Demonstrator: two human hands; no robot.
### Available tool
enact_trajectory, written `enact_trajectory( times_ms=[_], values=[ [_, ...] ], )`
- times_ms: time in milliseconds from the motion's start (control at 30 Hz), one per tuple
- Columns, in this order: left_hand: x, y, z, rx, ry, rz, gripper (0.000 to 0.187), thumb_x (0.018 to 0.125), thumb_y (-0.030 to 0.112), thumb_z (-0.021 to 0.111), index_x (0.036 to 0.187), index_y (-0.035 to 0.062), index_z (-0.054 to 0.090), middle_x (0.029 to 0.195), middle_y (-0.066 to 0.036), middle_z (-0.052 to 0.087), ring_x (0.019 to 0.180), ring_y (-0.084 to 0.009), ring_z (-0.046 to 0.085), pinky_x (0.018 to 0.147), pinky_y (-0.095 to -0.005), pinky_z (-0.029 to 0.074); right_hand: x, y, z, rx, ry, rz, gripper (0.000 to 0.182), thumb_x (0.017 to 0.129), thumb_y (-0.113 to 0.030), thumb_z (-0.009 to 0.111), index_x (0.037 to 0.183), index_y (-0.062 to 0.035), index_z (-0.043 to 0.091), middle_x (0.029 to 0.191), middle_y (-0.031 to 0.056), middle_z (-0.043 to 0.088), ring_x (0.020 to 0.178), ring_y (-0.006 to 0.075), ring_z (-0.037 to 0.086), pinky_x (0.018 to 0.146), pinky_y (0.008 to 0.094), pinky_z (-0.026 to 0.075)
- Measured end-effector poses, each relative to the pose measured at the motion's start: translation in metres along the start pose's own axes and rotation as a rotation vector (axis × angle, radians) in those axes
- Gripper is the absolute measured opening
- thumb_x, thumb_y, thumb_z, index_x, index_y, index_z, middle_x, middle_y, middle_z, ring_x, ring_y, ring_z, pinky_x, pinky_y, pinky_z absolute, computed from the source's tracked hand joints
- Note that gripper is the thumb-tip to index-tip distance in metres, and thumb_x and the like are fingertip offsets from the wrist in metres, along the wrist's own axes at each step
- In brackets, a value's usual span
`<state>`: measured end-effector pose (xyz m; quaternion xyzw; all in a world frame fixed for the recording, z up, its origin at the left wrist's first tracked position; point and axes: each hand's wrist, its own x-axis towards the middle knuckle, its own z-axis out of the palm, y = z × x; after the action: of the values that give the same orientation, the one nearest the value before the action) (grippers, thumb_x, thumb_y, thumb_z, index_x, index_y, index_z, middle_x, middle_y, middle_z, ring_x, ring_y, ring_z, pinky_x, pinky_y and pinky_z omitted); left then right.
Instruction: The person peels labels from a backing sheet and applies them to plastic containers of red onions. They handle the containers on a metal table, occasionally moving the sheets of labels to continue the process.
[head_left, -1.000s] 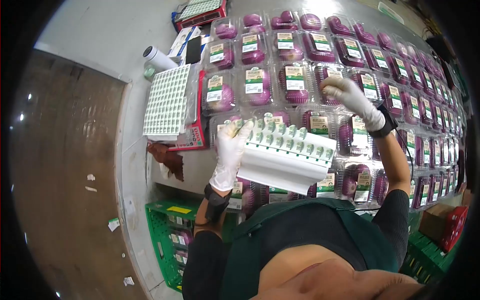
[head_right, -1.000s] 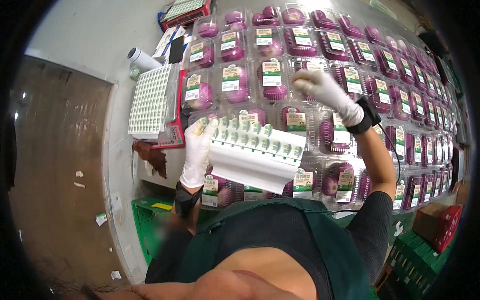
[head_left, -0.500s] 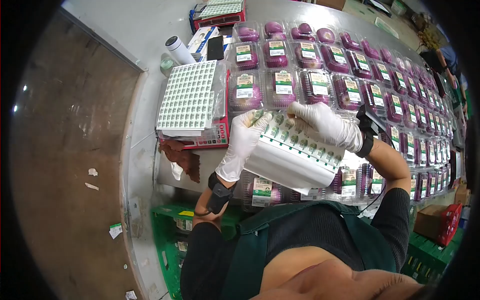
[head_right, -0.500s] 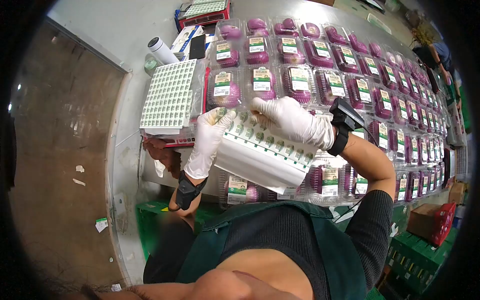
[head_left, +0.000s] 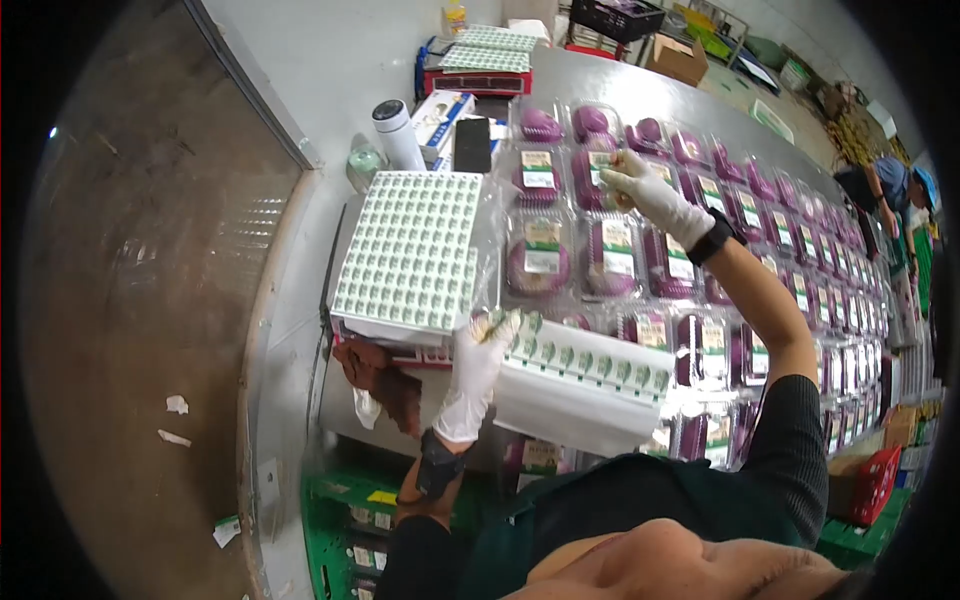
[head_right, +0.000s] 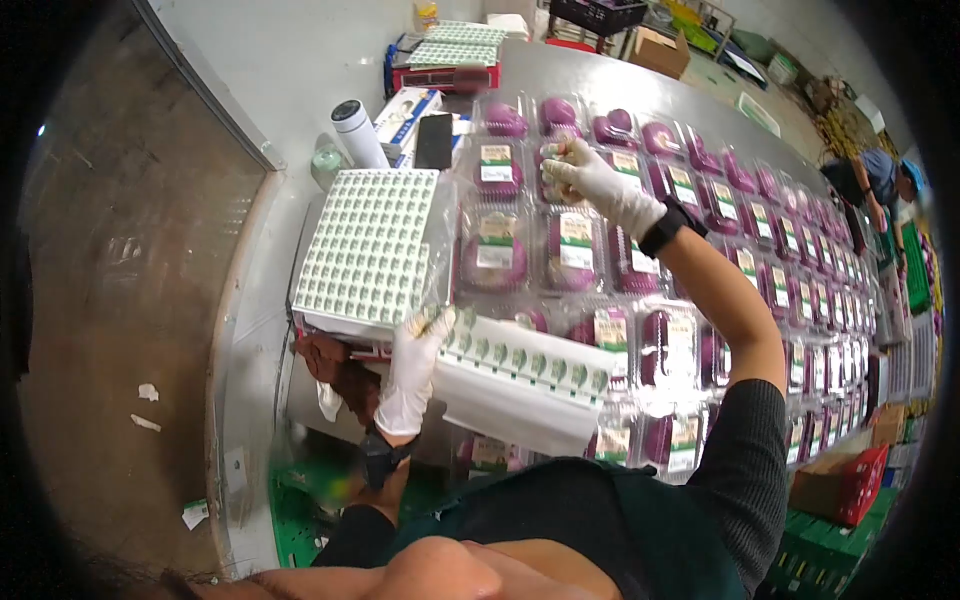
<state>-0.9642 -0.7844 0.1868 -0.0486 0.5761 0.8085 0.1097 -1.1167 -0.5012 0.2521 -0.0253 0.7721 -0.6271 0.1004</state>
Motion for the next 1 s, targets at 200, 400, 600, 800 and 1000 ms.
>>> enact_trajectory(
  times_ms=[200, 400, 600, 800, 1000],
  values=[
    [0.011, -0.016, -0.011, -0.093, 0.074, -0.071, 0.015, 0.086, 0.010, 0.063, 0.095, -0.0019, 0.065, 0.084, 0.000, 0.064, 0.072, -0.0045, 0.055, 0.066, -0.0182, 0.044, 0.179, 0.061, 0.003, -0.453, 0.143, -0.250, 0.051, 0.074, -0.002, 0.066, 0.116, 0.0015, 0.036, 0.096, 0.0078, 0.052, 0.088, 0.0154, 0.053, 0.072, 0.0281, 0.046],
    [0.018, -0.017, -0.011, -0.091, 0.171, -0.182, 0.015, 0.085, 0.013, 0.065, 0.095, 0.0008, 0.065, 0.080, 0.003, 0.062, 0.069, -0.0025, 0.051, 0.062, -0.0172, 0.041, 0.233, 0.120, 0.024, -0.693, 0.289, -0.439, 0.045, 0.077, -0.005, 0.061, 0.115, 0.0011, 0.038, 0.091, 0.0231, 0.057, 0.086, 0.0350, 0.059, 0.075, 0.0397, 0.046],
    [0.023, -0.028, -0.012, -0.095, 0.162, -0.215, 0.014, 0.084, 0.012, 0.066, 0.094, 0.0024, 0.066, 0.079, 0.004, 0.062, 0.066, -0.0025, 0.051, 0.059, -0.0170, 0.040, 0.193, 0.126, -0.057, -0.637, 0.527, -0.285, 0.039, 0.081, -0.012, 0.058, 0.114, -0.0016, 0.040, 0.083, 0.0204, 0.059, 0.076, 0.0339, 0.061, 0.067, 0.0394, 0.047],
    [0.026, -0.024, 0.016, -0.120, 0.141, -0.223, 0.008, 0.084, 0.012, 0.066, 0.087, 0.0048, 0.066, 0.077, 0.002, 0.063, 0.066, -0.0035, 0.054, 0.059, -0.0183, 0.043, 0.155, 0.125, -0.100, -0.809, 0.555, -0.070, 0.046, 0.081, -0.027, 0.060, 0.115, -0.0010, 0.042, 0.090, 0.0227, 0.063, 0.083, 0.0365, 0.062, 0.076, 0.0420, 0.048],
    [0.028, -0.028, 0.024, -0.092, 0.068, -0.200, 0.009, 0.087, 0.014, 0.061, 0.086, 0.0058, 0.062, 0.081, -0.002, 0.064, 0.070, -0.0089, 0.060, 0.063, -0.0231, 0.049, 0.117, 0.181, -0.201, -0.559, 0.709, -0.036, 0.032, 0.085, -0.015, 0.053, 0.110, 0.0018, 0.044, 0.089, 0.0222, 0.060, 0.085, 0.0324, 0.061, 0.075, 0.0374, 0.047]
  ],
)
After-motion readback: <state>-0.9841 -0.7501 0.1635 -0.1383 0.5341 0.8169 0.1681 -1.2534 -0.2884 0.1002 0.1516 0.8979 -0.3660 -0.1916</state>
